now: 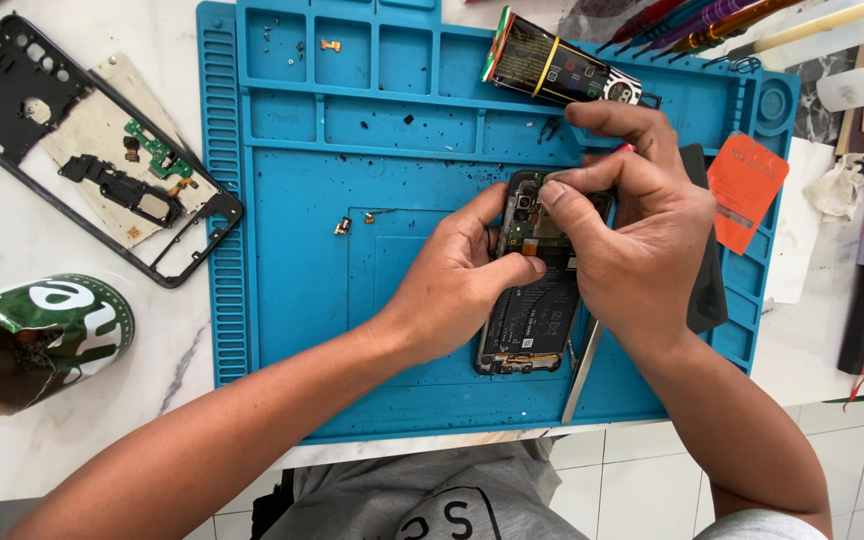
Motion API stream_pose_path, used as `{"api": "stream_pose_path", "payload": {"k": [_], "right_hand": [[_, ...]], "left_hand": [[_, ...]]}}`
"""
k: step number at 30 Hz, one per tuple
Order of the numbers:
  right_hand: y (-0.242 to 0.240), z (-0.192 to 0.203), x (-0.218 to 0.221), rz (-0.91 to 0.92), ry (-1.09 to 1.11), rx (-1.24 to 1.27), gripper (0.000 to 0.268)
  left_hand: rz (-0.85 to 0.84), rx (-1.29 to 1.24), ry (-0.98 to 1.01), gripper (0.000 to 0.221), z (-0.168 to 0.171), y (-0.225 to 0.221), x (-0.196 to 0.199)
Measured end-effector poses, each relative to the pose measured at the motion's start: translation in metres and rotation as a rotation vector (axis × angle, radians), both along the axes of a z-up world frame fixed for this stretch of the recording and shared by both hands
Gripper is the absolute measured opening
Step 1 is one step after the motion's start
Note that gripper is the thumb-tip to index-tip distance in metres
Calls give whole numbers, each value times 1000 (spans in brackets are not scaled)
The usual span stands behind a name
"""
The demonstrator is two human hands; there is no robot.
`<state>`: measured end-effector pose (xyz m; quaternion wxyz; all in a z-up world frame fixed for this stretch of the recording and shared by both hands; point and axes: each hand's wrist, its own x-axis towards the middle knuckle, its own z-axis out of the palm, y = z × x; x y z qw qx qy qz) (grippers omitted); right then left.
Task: The person uses tweezers and a small tool to pry open and disassemble parts of a mobile phone on a repair mat, eventually lifting out a circuit board assembly.
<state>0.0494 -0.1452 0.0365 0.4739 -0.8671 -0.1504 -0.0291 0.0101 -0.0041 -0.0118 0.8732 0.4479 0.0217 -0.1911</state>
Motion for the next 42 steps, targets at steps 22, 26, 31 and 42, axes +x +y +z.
{"api": "stream_pose_path", "payload": {"k": [22,26,31,42], "right_hand": [[-2,0,-5,3,83,157,17],[-3,2,-8,-24,150,210,19],[-5,3,-10,-38,167,263,24],[-10,0,-11,-3,184,359,21]], "left_hand": [[33,-89,-60,39,11,6,-3],[61,-10,-62,28,12,7,-2],[108,310,-206,33,15,8,0],[167,457,-319,34,15,8,-4]]}}
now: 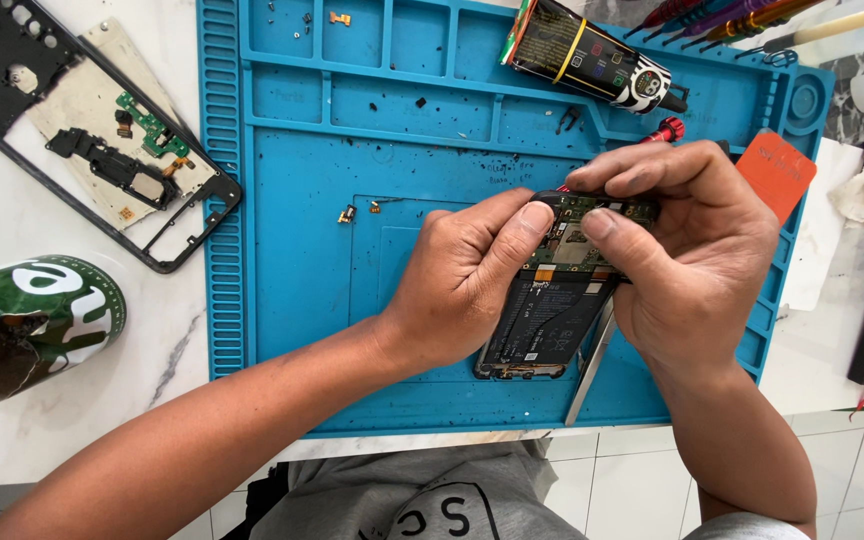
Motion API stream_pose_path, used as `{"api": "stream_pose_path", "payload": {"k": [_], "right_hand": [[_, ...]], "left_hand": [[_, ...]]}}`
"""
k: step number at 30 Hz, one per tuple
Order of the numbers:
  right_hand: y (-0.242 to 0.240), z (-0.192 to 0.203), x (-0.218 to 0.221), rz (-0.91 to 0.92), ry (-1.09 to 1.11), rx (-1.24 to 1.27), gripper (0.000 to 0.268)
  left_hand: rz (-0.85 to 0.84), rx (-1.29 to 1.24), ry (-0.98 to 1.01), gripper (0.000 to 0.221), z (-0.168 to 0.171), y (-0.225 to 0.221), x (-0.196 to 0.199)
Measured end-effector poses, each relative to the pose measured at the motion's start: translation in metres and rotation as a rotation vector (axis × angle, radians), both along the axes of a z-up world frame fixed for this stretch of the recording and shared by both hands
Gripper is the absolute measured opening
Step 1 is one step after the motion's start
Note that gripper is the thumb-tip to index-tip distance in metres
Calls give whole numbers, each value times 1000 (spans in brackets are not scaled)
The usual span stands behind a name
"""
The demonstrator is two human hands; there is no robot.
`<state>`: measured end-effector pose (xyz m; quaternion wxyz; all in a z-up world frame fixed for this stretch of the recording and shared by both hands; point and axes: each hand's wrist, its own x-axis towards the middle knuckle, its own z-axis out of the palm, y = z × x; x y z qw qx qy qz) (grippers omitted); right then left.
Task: The person uses tweezers and a small tool to pry open and disassemble parts of a mobile phone on a repair mat, eventually lifting out a circuit board assembly.
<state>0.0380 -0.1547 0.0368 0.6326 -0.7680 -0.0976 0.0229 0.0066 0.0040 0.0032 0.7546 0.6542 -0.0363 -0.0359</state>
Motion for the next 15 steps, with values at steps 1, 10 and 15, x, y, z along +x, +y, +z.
{"api": "stream_pose_path", "payload": {"k": [1,10,15], "right_hand": [[0,0,0,9,3,-5,24],[-1,2,0,-6,40,-94,28],[1,13,-2,-35,65,-179,26]], "left_hand": [[0,2,3,34,0,0,0],[-28,16,-44,33,2,1,-2],[-37,27,-60,27,0,-2,-5]]}}
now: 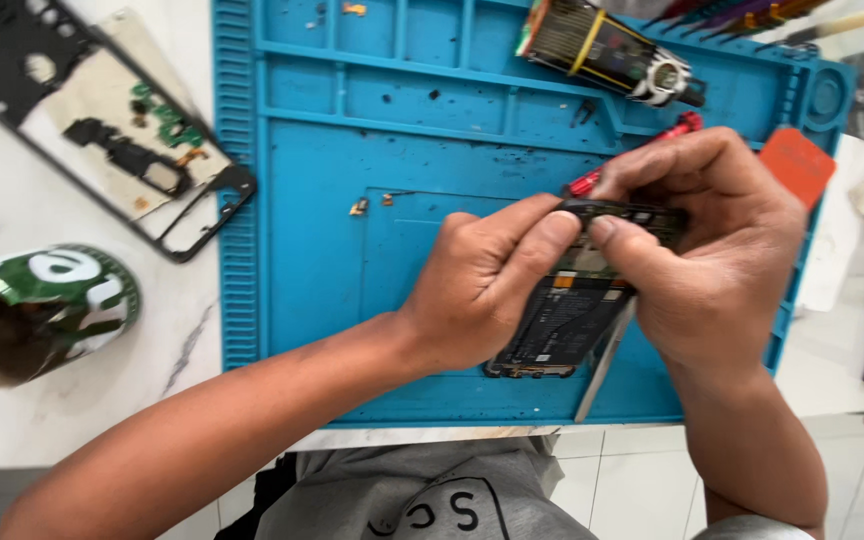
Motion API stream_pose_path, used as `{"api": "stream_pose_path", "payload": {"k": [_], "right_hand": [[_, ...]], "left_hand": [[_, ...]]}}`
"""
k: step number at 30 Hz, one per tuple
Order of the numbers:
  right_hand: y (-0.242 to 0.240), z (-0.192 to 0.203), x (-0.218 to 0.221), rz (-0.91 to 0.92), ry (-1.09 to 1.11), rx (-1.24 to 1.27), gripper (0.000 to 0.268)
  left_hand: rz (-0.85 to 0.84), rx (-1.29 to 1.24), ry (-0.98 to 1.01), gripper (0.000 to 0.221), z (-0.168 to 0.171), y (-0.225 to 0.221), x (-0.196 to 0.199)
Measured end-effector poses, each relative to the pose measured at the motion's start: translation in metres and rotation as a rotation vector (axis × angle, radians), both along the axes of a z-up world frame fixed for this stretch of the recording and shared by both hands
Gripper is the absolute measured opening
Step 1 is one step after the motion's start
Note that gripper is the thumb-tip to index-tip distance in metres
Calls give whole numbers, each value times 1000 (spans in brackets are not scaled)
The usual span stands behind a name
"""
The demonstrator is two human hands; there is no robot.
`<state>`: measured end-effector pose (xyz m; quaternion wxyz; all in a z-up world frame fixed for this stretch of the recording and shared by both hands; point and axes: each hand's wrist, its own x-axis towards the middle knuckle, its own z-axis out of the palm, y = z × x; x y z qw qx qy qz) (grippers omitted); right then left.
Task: The person uses tweezers and a small tool to pry open and disassemble parts of a mobile phone on a repair mat, eventually lifting out a circuit board assembly.
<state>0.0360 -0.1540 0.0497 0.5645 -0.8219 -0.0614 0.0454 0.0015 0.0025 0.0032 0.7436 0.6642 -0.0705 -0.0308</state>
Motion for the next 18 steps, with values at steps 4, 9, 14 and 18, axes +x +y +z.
{"api": "stream_pose_path", "payload": {"k": [4,9,14,18], "right_hand": [[2,8,0,12,24,-160,26],[-16,-15,-2,27,72,24,37],[-23,-23,0,79,33,-25,42],[-27,-28,2,68,9,-60,42]], "left_hand": [[-8,64,16,31,-1,3,-4],[-23,-11,72,33,-1,5,-6],[-25,-27,93,42,-3,4,-6],[-43,10,112,49,-7,1,-6]]}}
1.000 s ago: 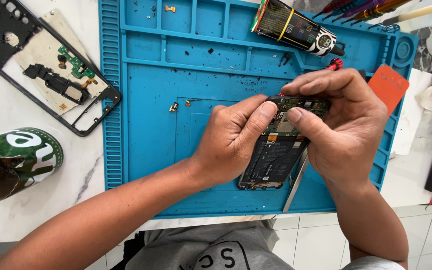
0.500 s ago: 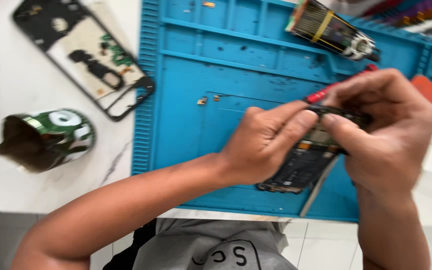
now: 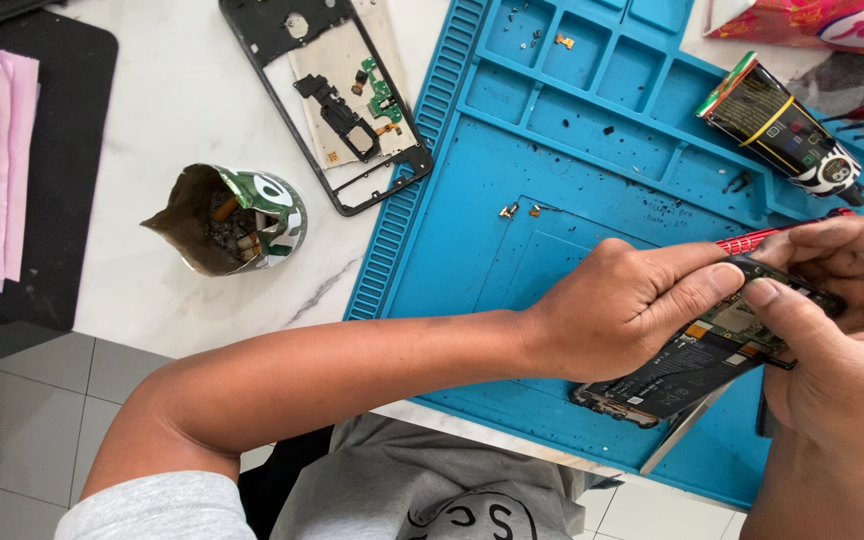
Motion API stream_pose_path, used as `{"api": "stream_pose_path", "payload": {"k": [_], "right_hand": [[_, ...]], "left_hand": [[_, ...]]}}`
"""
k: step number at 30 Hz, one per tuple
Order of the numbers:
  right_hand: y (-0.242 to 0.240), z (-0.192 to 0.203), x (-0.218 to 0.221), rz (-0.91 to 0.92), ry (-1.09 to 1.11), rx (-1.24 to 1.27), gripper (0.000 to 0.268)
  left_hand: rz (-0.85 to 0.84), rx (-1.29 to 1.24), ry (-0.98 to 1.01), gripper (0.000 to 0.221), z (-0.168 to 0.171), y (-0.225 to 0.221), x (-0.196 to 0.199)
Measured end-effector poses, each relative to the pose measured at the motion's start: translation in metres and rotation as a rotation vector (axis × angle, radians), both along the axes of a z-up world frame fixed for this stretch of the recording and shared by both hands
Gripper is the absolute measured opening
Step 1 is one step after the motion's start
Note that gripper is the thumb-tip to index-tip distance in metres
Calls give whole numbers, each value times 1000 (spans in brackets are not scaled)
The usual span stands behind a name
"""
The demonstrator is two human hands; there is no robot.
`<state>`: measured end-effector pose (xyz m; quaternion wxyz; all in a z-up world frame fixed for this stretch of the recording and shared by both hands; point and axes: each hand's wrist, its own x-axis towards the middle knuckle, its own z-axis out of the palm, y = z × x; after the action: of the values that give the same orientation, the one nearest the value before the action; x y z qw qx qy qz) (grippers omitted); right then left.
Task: The person uses tweezers and a small tool to pry open and disassemble parts of a mobile phone on a repair mat, eventually lifting out a circuit board assembly.
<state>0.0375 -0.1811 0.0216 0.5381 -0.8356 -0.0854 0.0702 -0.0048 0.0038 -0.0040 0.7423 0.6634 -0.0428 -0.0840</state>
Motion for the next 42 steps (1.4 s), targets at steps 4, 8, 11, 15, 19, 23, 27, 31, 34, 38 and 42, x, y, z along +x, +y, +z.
{"api": "stream_pose_path", "payload": {"k": [4,8,11,15,19,23,27,31,34,38,42], "right_hand": [[-4,-1,1,18,-3,2,43],[8,7,-4,-55,-14,-27,40],[20,24,-5,-132,-17,3,28],[17,31,7,-53,106,111,35],[7,28,17,28,243,263,37],[15,25,16,19,176,183,42],[18,23,15,-40,130,130,38],[10,31,23,55,269,227,43],[9,44,29,157,7,-3,34],[24,57,45,441,-304,-235,19],[92,68,63,627,-614,-568,14]], "left_hand": [[1,6,-30,50,-4,-2,0],[-43,8,-30,48,1,4,0],[-82,-42,-128,32,5,4,2],[-117,-36,-117,33,4,4,6],[-108,-84,-47,26,1,0,9],[-101,-45,-33,40,0,-1,11],[-104,-54,-31,41,-1,-2,10],[-106,-61,-21,26,0,-2,11],[-70,5,-1,29,-6,-3,14],[-63,54,119,35,-8,-3,17],[-104,111,82,34,-10,-2,21]]}}
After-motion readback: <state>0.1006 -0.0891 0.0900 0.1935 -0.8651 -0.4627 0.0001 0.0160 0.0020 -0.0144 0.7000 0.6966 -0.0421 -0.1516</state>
